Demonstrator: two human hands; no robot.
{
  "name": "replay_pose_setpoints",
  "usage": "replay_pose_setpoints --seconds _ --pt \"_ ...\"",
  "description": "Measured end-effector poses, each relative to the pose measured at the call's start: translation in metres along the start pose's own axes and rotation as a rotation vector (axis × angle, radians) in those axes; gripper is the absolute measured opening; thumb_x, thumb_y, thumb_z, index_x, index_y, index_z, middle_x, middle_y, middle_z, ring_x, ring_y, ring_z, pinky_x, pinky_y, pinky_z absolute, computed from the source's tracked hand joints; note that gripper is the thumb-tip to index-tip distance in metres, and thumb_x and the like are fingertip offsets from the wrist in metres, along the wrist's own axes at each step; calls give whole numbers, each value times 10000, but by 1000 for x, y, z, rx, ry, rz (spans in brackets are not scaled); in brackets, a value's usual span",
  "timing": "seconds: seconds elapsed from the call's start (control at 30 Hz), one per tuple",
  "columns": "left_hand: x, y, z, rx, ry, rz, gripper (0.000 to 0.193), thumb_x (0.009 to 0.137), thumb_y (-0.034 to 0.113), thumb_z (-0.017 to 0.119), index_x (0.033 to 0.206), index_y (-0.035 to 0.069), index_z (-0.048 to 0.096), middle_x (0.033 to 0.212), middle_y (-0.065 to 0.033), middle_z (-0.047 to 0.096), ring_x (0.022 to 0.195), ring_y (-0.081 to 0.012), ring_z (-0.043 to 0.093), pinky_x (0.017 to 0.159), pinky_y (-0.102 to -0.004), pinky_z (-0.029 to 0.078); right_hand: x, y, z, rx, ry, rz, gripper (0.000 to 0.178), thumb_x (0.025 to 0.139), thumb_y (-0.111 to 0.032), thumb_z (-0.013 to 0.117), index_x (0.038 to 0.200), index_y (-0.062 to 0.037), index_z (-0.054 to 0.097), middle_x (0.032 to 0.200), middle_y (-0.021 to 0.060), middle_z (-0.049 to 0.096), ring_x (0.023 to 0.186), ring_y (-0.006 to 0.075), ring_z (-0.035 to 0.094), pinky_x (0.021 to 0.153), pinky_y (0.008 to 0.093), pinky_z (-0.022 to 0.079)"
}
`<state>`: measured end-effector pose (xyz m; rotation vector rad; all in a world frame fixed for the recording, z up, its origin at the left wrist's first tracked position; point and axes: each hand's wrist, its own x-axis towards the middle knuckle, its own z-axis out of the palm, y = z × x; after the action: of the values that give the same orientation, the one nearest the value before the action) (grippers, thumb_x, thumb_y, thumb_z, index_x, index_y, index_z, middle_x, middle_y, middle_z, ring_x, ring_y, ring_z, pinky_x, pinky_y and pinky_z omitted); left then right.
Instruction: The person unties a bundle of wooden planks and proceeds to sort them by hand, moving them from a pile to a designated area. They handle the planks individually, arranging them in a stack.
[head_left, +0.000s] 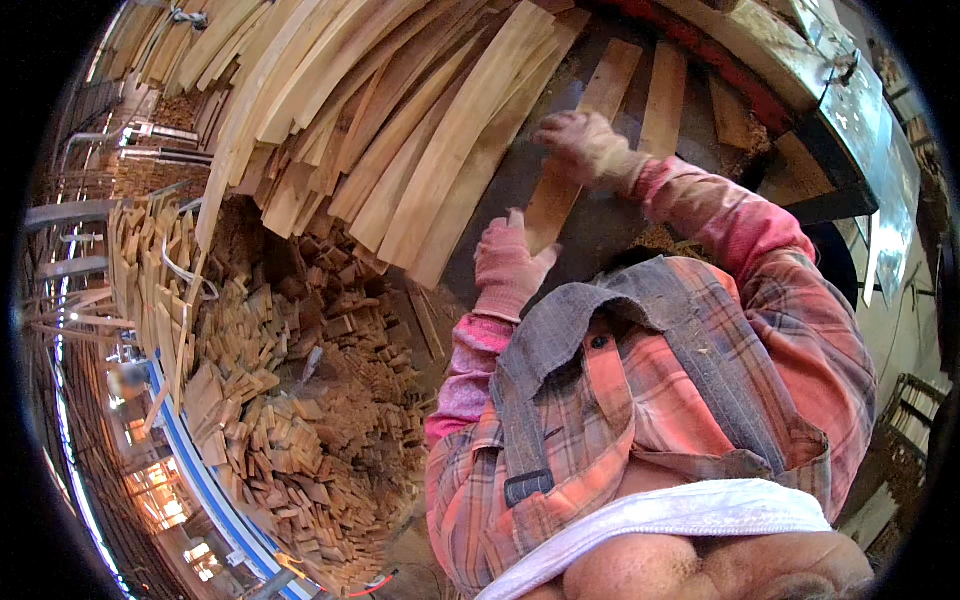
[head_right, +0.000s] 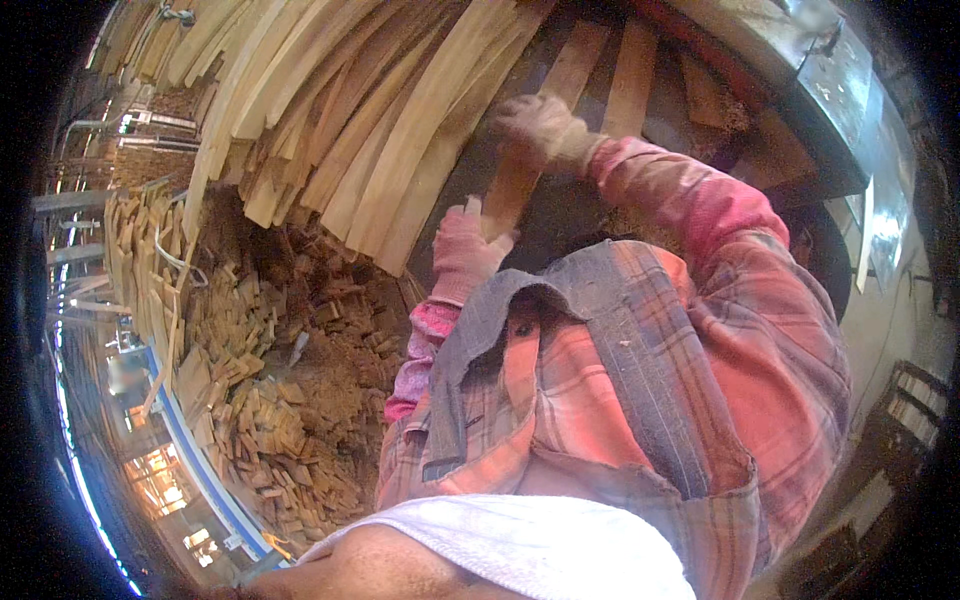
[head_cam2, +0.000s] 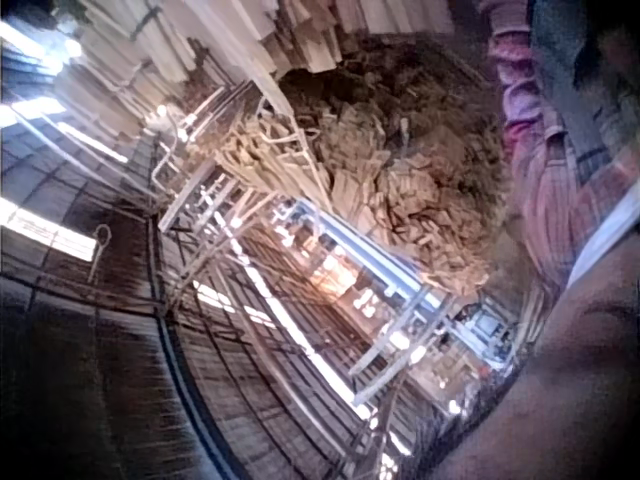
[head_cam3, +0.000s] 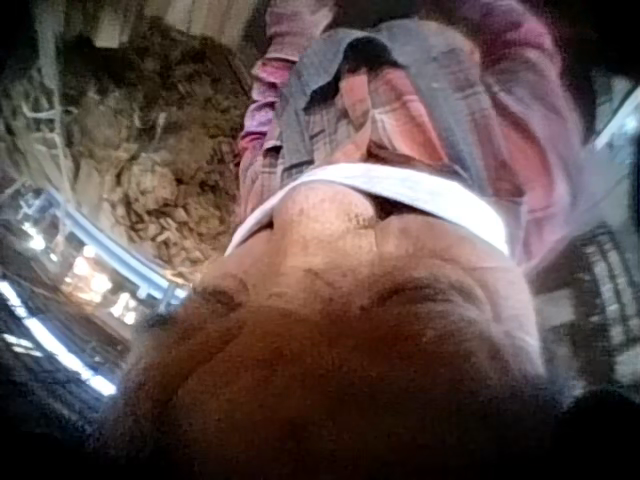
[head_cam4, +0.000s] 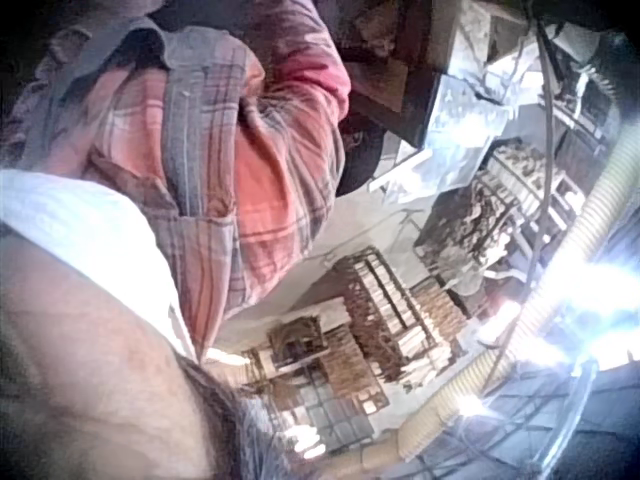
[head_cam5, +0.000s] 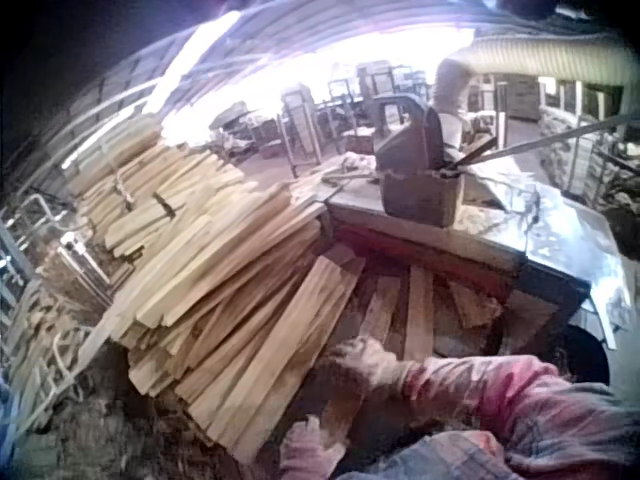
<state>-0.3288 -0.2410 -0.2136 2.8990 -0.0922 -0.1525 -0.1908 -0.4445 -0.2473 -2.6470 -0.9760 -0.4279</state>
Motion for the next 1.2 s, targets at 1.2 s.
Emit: replay_pose_setpoints --seconds 1.2 --pt "47 -76 -98 329 28 -397 956 825 401 770 1576 72 280 1527 -235 435 1381 -400 451 1162 -494 346 -8 140 80 -73 116 -81 275 721 -392 739 879 -174 680 1001 17 679 1024 249 657 818 450 532"
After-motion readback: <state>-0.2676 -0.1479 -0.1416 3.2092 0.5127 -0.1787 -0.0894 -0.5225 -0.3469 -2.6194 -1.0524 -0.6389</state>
